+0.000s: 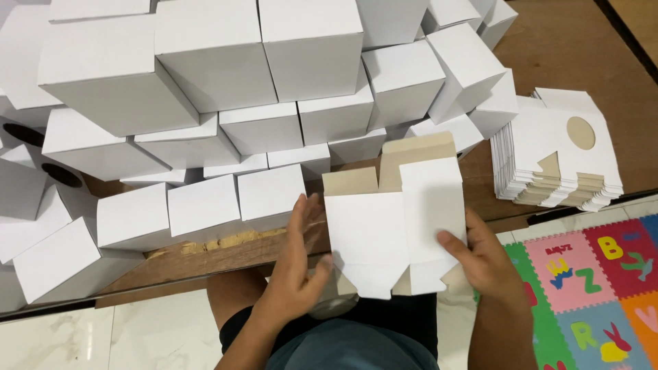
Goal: The person sits on the floor and assembles small white cardboard boxes by hand. They pick up flat, pre-cut cardboard pieces from a stack, fold them into cube shapes, and place the finished boxes onto a growing pile on a wooden table.
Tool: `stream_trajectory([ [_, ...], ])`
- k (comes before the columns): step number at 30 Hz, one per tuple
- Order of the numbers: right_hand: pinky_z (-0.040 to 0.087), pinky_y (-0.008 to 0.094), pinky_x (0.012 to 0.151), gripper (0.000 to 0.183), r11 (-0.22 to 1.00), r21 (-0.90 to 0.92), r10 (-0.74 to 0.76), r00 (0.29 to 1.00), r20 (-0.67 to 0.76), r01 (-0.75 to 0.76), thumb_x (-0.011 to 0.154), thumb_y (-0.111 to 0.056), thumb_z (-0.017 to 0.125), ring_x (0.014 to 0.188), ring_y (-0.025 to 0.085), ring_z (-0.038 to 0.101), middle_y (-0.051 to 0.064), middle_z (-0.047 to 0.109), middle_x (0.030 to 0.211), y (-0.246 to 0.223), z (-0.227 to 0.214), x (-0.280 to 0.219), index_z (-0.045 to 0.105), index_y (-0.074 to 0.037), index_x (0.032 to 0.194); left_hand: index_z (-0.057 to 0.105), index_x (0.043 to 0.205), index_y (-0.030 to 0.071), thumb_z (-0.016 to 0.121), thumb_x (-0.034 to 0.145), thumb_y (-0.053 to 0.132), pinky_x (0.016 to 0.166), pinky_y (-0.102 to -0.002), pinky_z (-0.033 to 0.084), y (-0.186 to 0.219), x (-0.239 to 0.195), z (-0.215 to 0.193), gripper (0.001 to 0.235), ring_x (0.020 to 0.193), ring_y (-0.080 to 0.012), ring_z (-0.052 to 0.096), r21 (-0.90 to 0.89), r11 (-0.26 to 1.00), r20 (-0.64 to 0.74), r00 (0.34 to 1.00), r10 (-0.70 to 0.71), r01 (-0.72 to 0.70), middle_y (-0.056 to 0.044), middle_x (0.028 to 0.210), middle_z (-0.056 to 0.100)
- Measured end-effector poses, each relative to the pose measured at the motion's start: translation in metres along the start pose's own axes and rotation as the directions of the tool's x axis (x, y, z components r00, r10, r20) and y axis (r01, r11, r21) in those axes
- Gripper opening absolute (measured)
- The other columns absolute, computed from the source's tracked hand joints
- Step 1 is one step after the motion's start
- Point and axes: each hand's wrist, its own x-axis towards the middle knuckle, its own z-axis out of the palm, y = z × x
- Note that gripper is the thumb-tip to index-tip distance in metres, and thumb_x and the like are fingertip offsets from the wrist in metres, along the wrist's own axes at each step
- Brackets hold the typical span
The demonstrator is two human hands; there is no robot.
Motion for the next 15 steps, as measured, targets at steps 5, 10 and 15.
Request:
stream_trajectory([
  [5,0.049,0.032,0.086,0.059,0.992,-0.039,0.122,0.974,0.191,-0.116,0.086,-0.014,0.051,0.106,0.016,0.059,0.006,0.062,0.124,-0.022,-0.025,0.001,0.040,-0.008,0.143,0.014,0.151,0.027,0.072,0.083,0.022,0.115,-0.066,0.009,-0.003,-0.004,-0.004,0.090,0.147,-0.0351,0.000,0.762,0.453,0.377,0.886,0.270,-0.462,-0.014,0.158,-0.001],
  [10,0.049,0.037,0.083,0.064,0.947,0.204,0.167,0.922,0.350,-0.250,0.084,-0.016,0.052,0.108,0.022,0.059,0.010,0.058,0.132,-0.024,-0.017,0.009,0.038,-0.007,0.145,0.016,0.148,0.037,0.052,0.094,0.003,0.106,-0.073,0.032,0.002,0.019,0.007,0.073,0.146,-0.0240,0.011,0.748,0.107,0.572,0.718,0.396,-0.655,-0.007,0.157,0.018],
  [15,0.029,0.042,0.112,0.075,0.927,0.343,-0.307,0.830,0.465,0.150,0.093,-0.050,0.039,0.138,0.023,0.033,0.015,0.034,0.150,-0.048,-0.001,0.014,0.027,0.004,0.144,0.010,0.146,0.024,0.071,0.081,0.059,0.112,-0.078,0.010,-0.004,0.046,0.013,0.097,0.140,-0.0458,0.031,0.543,0.517,0.428,0.748,0.507,-0.662,-0.021,0.146,0.032],
])
